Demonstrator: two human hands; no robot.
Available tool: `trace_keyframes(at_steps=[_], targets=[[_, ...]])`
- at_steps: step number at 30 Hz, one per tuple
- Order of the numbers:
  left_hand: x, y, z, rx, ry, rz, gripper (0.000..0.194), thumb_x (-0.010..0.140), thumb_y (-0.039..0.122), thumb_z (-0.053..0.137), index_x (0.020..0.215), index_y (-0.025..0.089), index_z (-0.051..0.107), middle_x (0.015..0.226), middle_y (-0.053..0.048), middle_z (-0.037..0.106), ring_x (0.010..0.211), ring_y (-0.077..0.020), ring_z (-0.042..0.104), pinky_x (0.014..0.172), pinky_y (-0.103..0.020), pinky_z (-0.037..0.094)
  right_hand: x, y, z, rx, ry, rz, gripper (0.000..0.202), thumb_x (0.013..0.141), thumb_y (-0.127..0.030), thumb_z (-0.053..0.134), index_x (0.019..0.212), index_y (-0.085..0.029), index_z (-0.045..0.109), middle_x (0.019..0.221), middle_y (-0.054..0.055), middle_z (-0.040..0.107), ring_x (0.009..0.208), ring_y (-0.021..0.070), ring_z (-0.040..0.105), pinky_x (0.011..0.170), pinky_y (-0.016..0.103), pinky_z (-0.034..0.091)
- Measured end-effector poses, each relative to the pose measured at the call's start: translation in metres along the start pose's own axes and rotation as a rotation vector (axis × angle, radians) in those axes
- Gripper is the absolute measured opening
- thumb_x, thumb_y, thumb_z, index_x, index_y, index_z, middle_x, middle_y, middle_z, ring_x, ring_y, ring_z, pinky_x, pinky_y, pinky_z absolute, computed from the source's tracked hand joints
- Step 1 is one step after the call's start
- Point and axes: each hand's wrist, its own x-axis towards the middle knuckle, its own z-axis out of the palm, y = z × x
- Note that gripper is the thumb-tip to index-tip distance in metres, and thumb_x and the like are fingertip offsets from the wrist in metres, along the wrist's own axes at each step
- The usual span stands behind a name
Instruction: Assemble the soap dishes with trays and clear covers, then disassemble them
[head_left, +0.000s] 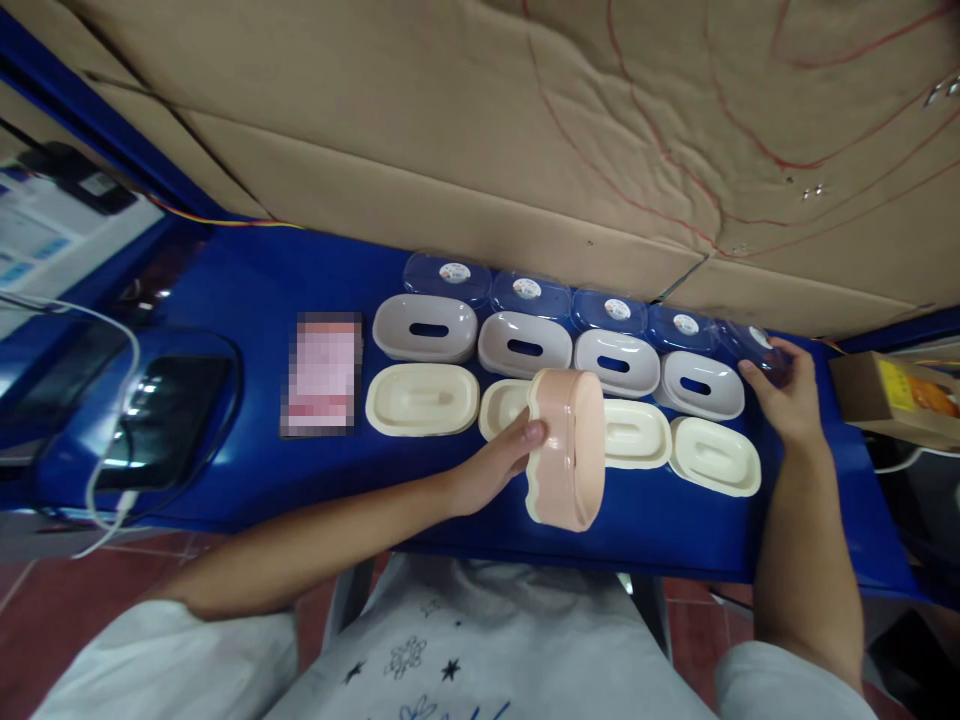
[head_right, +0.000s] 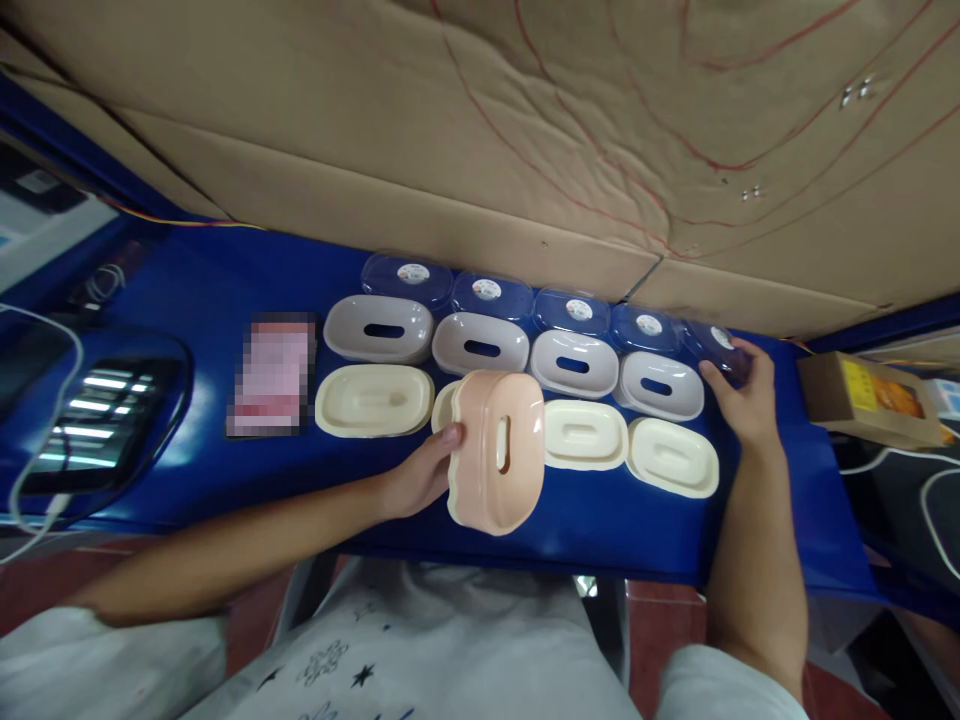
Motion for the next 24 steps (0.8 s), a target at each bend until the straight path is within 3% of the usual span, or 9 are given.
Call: trace_keyframes(at_steps=[5,9,14,16,18,21,24], targets=[[0.001,0.001,0.000,0.013,-0.012,-0.022,0.086,0.084,0.084,0.073,0.149,0.029,0.063,0.152,-0.010,0.066,0.146,-0.0414,0.053,0.120,-0.052,0.041,-0.001,0.002,-0.002,-0.028,-0.128,-0.027,0.081,0.081,-0.070,0.077,0.147,-0.027,0.056,0.149,0.015,0.061,0.131,0.0309,0.065,0.112,0.052,0.052],[0.002,-0.002,-0.003,0.051,-0.045,-0.003,0.084,0.086,0.084,0.071,0.149,0.028,0.064,0.148,-0.010,0.068,0.144,-0.0399,0.056,0.115,-0.048,0.044,-0.002,0.000,-0.004,-0.107,-0.188,-0.051,0.074,0.088,-0.065,0.072,0.150,-0.028,0.055,0.167,0.016,0.046,0.154,0.0308,0.047,0.123,0.049,0.041],[0.003,-0.002,-0.003,0.097,-0.089,0.053,0.076,0.091,0.081,0.068,0.147,0.030,0.066,0.154,-0.009,0.065,0.145,-0.0381,0.055,0.116,-0.044,0.044,-0.002,-0.002,-0.002,-0.264,-0.116,-0.017,0.056,0.087,-0.046,0.074,0.139,-0.029,0.064,0.172,0.015,0.038,0.162,0.0372,0.031,0.130,0.059,0.026],[0.002,-0.001,-0.003,0.108,-0.090,0.056,0.075,0.092,0.080,0.067,0.148,0.029,0.065,0.157,-0.009,0.063,0.147,-0.0385,0.054,0.117,-0.045,0.043,-0.001,-0.004,0.000,-0.301,-0.038,-0.011,0.058,0.083,-0.042,0.076,0.138,-0.027,0.064,0.168,0.017,0.040,0.158,0.0405,0.034,0.128,0.062,0.026],[0.002,-0.001,-0.003,0.119,-0.091,0.048,0.077,0.093,0.081,0.066,0.150,0.028,0.063,0.158,-0.010,0.062,0.148,-0.0393,0.053,0.117,-0.046,0.043,0.000,-0.007,0.002,-0.311,0.026,-0.011,0.059,0.079,-0.039,0.077,0.134,-0.023,0.065,0.158,0.020,0.048,0.149,0.0410,0.044,0.123,0.061,0.035],[0.003,-0.001,-0.003,0.136,-0.097,0.049,0.080,0.092,0.082,0.065,0.151,0.028,0.062,0.158,-0.010,0.062,0.149,-0.0397,0.052,0.118,-0.046,0.042,0.001,-0.012,0.004,-0.294,0.062,-0.025,0.047,0.078,-0.038,0.076,0.120,-0.021,0.068,0.132,0.020,0.064,0.119,0.0355,0.063,0.105,0.052,0.052],[0.005,0.000,-0.003,0.164,-0.100,0.081,0.078,0.093,0.081,0.065,0.150,0.027,0.063,0.157,-0.010,0.063,0.151,-0.0393,0.050,0.121,-0.046,0.039,0.001,-0.016,0.007,-0.268,0.066,-0.039,0.034,0.079,-0.038,0.075,0.108,-0.021,0.067,0.105,0.013,0.070,0.092,0.0289,0.066,0.090,0.045,0.057]])
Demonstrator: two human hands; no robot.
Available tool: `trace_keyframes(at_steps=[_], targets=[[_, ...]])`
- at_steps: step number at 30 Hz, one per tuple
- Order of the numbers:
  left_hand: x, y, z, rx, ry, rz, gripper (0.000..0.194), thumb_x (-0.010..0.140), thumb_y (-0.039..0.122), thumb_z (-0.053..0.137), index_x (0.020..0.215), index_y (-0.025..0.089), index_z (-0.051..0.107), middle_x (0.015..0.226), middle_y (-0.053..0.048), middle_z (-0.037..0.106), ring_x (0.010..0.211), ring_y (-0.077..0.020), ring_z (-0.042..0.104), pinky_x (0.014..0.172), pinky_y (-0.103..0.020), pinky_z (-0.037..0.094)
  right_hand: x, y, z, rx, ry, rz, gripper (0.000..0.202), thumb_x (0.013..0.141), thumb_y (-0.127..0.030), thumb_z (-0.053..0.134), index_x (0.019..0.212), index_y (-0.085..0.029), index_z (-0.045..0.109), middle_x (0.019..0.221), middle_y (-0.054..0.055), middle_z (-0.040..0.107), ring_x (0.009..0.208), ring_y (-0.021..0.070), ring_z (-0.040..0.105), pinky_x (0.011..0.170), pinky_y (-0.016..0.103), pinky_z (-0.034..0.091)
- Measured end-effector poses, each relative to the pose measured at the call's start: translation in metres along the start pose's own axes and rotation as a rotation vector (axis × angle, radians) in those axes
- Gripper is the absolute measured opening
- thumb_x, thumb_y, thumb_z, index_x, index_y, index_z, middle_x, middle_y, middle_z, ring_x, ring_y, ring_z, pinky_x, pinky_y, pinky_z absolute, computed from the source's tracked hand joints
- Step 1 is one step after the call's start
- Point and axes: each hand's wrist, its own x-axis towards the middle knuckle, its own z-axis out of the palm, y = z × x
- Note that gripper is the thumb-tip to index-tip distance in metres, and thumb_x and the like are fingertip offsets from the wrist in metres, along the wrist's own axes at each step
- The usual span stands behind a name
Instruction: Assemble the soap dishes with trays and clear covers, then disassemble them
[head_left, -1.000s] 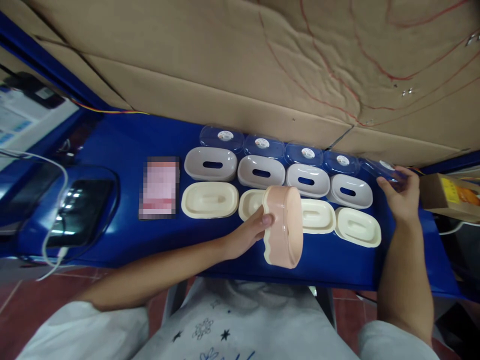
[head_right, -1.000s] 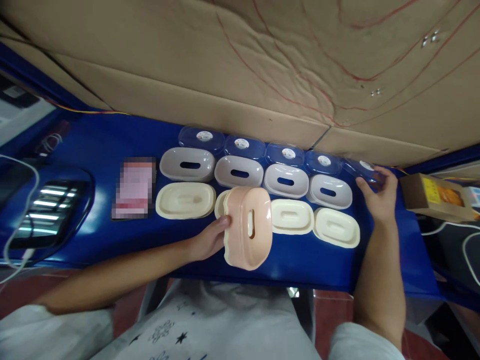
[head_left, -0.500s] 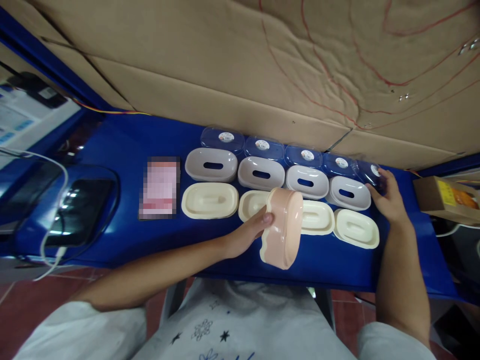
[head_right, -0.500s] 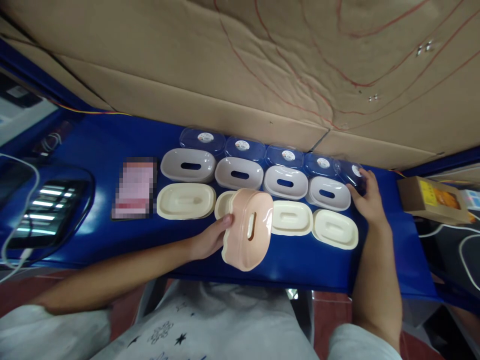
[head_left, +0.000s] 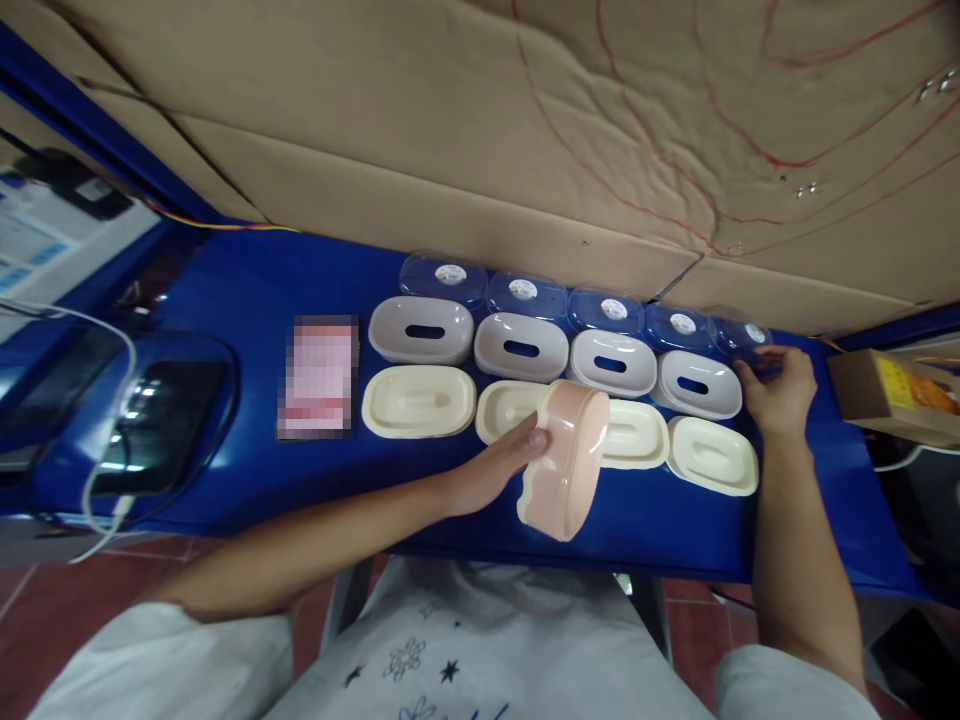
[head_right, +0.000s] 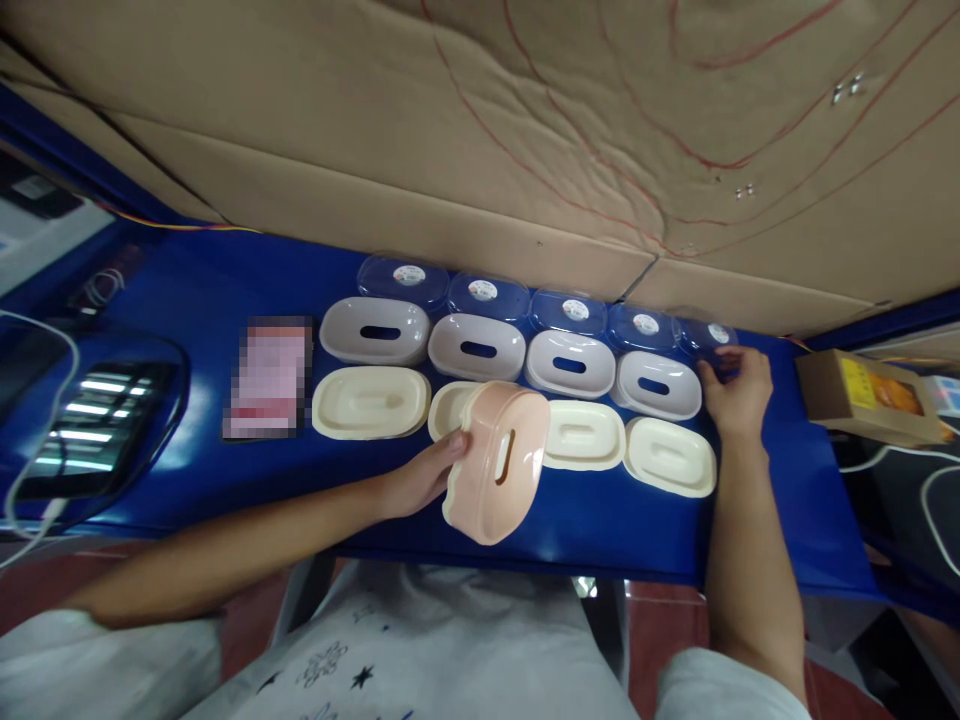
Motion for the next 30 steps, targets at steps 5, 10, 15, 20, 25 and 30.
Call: trace_keyframes(at_steps=[5,10,15,20,25,30], targets=[[0.001,0.001,-0.001,0.059,-0.008,0.006,0.078,0.094,0.081,0.063,0.149,0.025,0.064,0.158,-0.012,0.062,0.154,-0.0396,0.046,0.125,-0.047,0.035,-0.001,-0.004,0.000,0.034,-0.015,-0.023,0.022,0.085,-0.039,0.069,0.099,-0.022,0.065,0.095,0.009,0.073,0.082,0.0243,0.068,0.082,0.038,0.058],[0.001,-0.001,-0.003,0.069,-0.020,-0.003,0.077,0.095,0.081,0.062,0.151,0.027,0.063,0.163,-0.010,0.057,0.157,-0.0404,0.041,0.126,-0.049,0.031,-0.003,-0.006,-0.001,-0.002,-0.002,-0.057,0.029,0.087,-0.041,0.068,0.109,-0.021,0.071,0.099,0.012,0.075,0.090,0.0278,0.070,0.083,0.040,0.058],[0.003,0.000,-0.002,0.063,-0.020,-0.003,0.077,0.094,0.081,0.063,0.149,0.027,0.064,0.159,-0.010,0.061,0.153,-0.0411,0.045,0.125,-0.050,0.033,-0.002,-0.006,-0.002,-0.047,-0.018,-0.144,0.045,0.091,-0.045,0.068,0.130,-0.022,0.073,0.137,0.016,0.072,0.132,0.0322,0.063,0.117,0.050,0.045],[0.002,0.002,-0.002,0.045,-0.009,-0.014,0.076,0.093,0.082,0.064,0.146,0.027,0.067,0.156,-0.010,0.064,0.151,-0.0412,0.048,0.123,-0.049,0.035,0.000,0.007,-0.009,-0.067,-0.040,-0.148,0.042,0.096,-0.041,0.060,0.131,-0.023,0.073,0.142,0.014,0.073,0.136,0.0306,0.065,0.118,0.051,0.047],[0.001,0.001,-0.001,-0.005,-0.002,-0.032,0.074,0.092,0.081,0.066,0.141,0.027,0.070,0.154,-0.011,0.065,0.146,-0.0406,0.054,0.119,-0.049,0.040,0.000,0.010,-0.010,-0.070,-0.074,-0.134,0.041,0.095,-0.034,0.056,0.129,-0.020,0.073,0.142,0.015,0.073,0.138,0.0291,0.065,0.120,0.050,0.047],[0.001,-0.001,0.000,-0.063,0.003,-0.047,0.073,0.093,0.080,0.066,0.142,0.026,0.069,0.147,-0.012,0.070,0.144,-0.0398,0.057,0.117,-0.049,0.043,-0.001,-0.007,-0.010,-0.038,-0.090,-0.152,0.042,0.094,-0.029,0.057,0.133,-0.021,0.070,0.147,0.016,0.070,0.142,0.0304,0.062,0.121,0.050,0.046]])
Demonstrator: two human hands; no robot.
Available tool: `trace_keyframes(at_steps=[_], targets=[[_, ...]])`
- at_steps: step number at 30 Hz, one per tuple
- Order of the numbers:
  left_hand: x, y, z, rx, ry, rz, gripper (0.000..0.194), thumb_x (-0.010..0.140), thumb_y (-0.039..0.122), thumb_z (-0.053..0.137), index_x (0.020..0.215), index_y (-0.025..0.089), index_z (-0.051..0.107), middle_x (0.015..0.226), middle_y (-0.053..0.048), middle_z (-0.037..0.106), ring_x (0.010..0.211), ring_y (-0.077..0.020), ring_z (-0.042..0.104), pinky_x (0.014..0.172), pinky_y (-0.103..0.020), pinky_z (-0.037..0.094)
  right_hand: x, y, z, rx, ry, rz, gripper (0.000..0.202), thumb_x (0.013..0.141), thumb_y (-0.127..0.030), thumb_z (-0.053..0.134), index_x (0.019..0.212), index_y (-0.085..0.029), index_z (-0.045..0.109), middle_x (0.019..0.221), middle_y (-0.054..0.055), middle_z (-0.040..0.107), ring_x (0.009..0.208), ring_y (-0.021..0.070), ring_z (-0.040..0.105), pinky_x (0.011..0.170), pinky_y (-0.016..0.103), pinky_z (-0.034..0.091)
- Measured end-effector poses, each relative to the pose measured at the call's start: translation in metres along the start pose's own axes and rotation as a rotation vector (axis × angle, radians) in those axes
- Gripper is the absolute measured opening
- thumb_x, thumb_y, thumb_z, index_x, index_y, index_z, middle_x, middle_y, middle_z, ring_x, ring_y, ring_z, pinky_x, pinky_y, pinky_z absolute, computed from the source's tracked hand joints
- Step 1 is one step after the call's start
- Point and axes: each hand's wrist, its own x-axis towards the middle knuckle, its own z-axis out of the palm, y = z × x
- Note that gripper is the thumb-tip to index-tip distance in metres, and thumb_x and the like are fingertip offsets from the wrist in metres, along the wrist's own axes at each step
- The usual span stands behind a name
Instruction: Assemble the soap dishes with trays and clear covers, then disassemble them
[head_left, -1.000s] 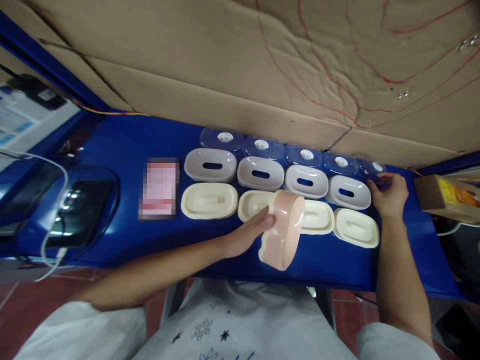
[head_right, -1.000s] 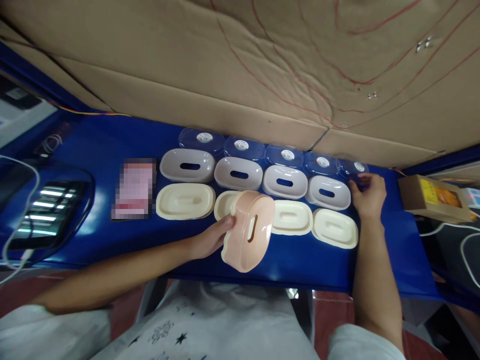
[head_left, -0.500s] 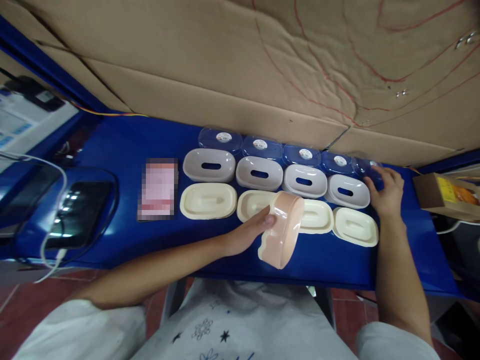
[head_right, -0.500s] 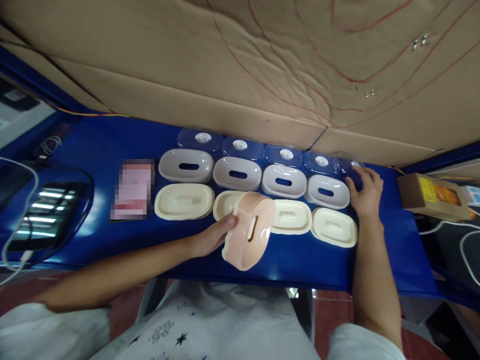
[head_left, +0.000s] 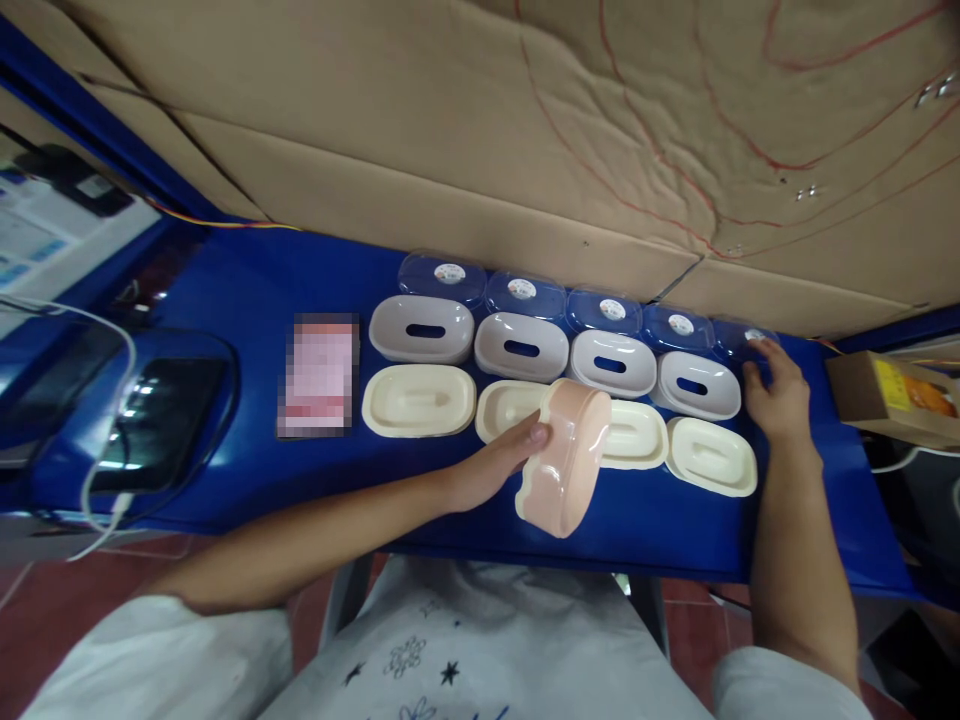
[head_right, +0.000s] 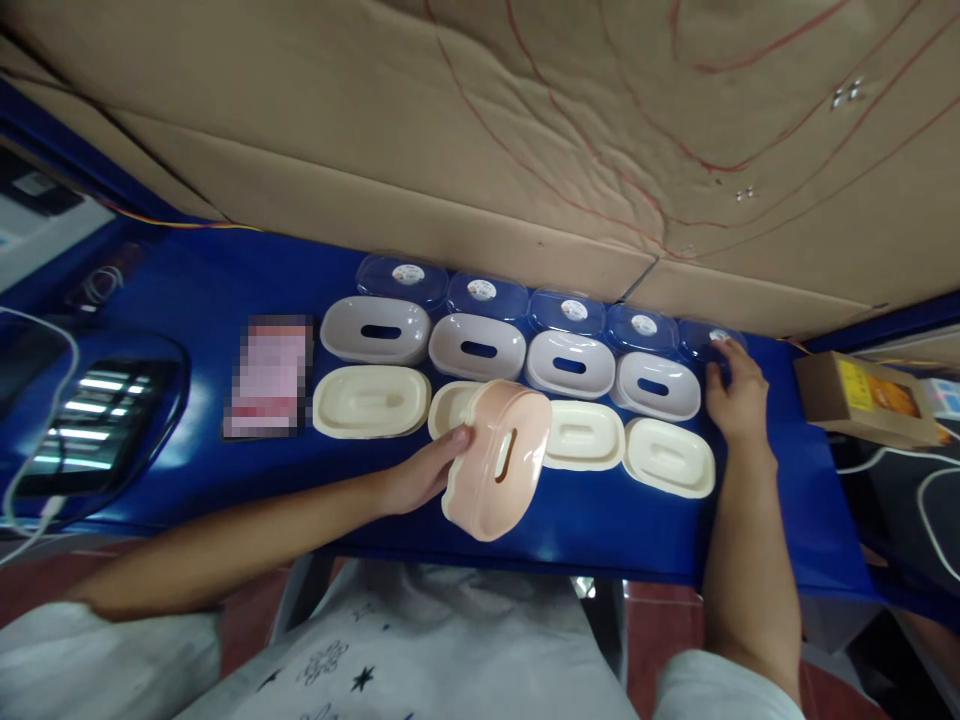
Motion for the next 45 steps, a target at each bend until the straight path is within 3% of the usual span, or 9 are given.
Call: trace_keyframes(at_steps=[4,7,9,13,17,21,31,36,45], targets=[[0.000,0.001,-0.001,0.002,0.002,-0.006,0.076,0.093,0.081,0.066,0.147,0.028,0.064,0.148,-0.012,0.068,0.145,-0.0394,0.056,0.116,-0.049,0.044,-0.004,-0.033,-0.014,0.059,0.074,-0.053,0.043,0.100,-0.040,0.056,0.136,-0.020,0.069,0.146,0.019,0.069,0.143,0.0357,0.059,0.122,0.057,0.042],[0.001,0.004,-0.001,0.068,0.032,0.010,0.082,0.088,0.079,0.073,0.151,0.028,0.059,0.150,-0.014,0.065,0.144,-0.0404,0.054,0.113,-0.048,0.046,-0.020,-0.077,-0.027,0.156,0.026,-0.134,0.045,0.104,-0.049,0.055,0.142,-0.027,0.067,0.141,0.012,0.072,0.129,0.0325,0.068,0.112,0.052,0.053],[0.001,0.006,0.001,0.078,0.023,0.021,0.089,0.085,0.074,0.081,0.155,0.029,0.053,0.148,-0.014,0.064,0.141,-0.0397,0.057,0.109,-0.048,0.049,-0.039,-0.113,-0.035,0.352,-0.137,-0.223,0.050,0.105,-0.053,0.056,0.152,-0.035,0.060,0.142,0.008,0.072,0.120,0.0318,0.072,0.107,0.052,0.057],[-0.001,0.010,0.007,0.111,-0.032,0.084,0.086,0.086,0.057,0.089,0.157,0.033,0.046,0.153,-0.014,0.058,0.138,-0.0353,0.060,0.107,-0.047,0.052,-0.082,-0.181,-0.042,0.698,-0.577,-0.449,0.097,0.096,-0.078,0.060,0.175,-0.035,0.023,0.170,0.011,0.047,0.142,0.0412,0.059,0.114,0.061,0.052],[-0.003,0.011,0.011,0.206,-0.079,0.115,0.084,0.088,0.042,0.090,0.156,0.035,0.042,0.163,-0.015,0.047,0.139,-0.0350,0.060,0.104,-0.044,0.055,-0.105,-0.217,-0.042,0.713,-0.679,-0.444,0.119,0.085,-0.064,0.084,0.176,-0.039,0.011,0.178,0.009,0.032,0.155,0.0454,0.044,0.121,0.069,0.046],[-0.001,0.009,0.010,0.215,-0.064,0.096,0.085,0.088,0.038,0.090,0.157,0.035,0.040,0.161,-0.015,0.047,0.136,-0.0336,0.063,0.104,-0.044,0.056,-0.108,-0.220,-0.041,0.748,-0.654,-0.368,0.111,0.085,-0.049,0.088,0.173,-0.040,0.021,0.173,0.010,0.040,0.151,0.0438,0.050,0.120,0.070,0.048],[-0.002,0.009,0.009,0.190,-0.049,0.087,0.087,0.086,0.044,0.091,0.157,0.033,0.043,0.156,-0.013,0.054,0.144,-0.0371,0.055,0.113,-0.050,0.051,-0.102,-0.207,-0.050,0.825,-0.641,-0.322,0.100,0.088,-0.048,0.086,0.169,-0.038,0.028,0.173,0.010,0.039,0.153,0.0420,0.046,0.124,0.064,0.044],[-0.003,0.006,0.005,0.207,-0.030,0.035,0.088,0.085,0.050,0.091,0.156,0.033,0.043,0.142,-0.010,0.061,0.130,-0.0319,0.064,0.107,-0.046,0.055,-0.085,-0.185,-0.045,0.774,-0.460,-0.296,0.095,0.089,-0.042,0.086,0.166,-0.037,0.031,0.173,0.010,0.037,0.156,0.0411,0.042,0.122,0.062,0.045],[-0.004,0.010,0.006,0.284,-0.096,-0.033,0.081,0.087,0.057,0.088,0.150,0.032,0.043,0.142,-0.010,0.059,0.116,-0.0266,0.068,0.098,-0.041,0.054,-0.041,-0.142,-0.045,0.435,-0.133,-0.347,0.067,0.087,-0.038,0.085,0.141,-0.030,0.046,0.154,0.013,0.052,0.154,0.0367,0.044,0.126,0.061,0.036]])
